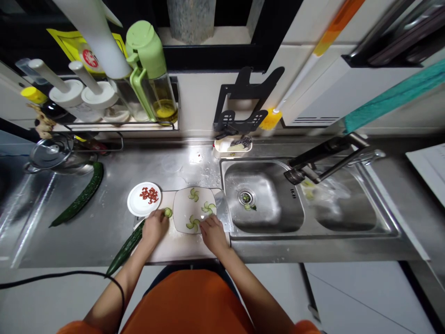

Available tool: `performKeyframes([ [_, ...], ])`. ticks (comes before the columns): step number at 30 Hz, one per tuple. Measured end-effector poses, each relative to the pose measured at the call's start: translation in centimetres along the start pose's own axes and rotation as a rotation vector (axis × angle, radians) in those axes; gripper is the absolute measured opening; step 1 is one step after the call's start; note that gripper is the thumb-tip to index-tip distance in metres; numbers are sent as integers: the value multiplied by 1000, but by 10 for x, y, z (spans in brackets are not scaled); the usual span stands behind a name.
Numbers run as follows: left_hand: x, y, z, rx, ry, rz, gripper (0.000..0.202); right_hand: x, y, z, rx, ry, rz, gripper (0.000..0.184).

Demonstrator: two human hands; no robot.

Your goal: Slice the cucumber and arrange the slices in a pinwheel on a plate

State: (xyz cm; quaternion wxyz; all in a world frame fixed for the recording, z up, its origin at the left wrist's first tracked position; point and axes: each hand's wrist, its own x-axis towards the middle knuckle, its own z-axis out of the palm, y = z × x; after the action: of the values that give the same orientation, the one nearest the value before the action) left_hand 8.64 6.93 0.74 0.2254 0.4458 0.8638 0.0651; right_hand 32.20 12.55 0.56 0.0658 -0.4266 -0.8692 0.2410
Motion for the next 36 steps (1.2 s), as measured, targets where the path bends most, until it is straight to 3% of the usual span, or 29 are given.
performKeyframes([
  [18, 6, 0, 2, -59, 11, -4, 19, -7, -2, -1, 16, -12, -25, 19],
  [26, 8, -3, 4, -21, 43, -2, 29, -8, -2, 2, 11, -26, -44, 20],
  [36, 11, 0, 3, -30, 40, 4, 14, -10, -3, 4, 34, -16, -69, 20],
])
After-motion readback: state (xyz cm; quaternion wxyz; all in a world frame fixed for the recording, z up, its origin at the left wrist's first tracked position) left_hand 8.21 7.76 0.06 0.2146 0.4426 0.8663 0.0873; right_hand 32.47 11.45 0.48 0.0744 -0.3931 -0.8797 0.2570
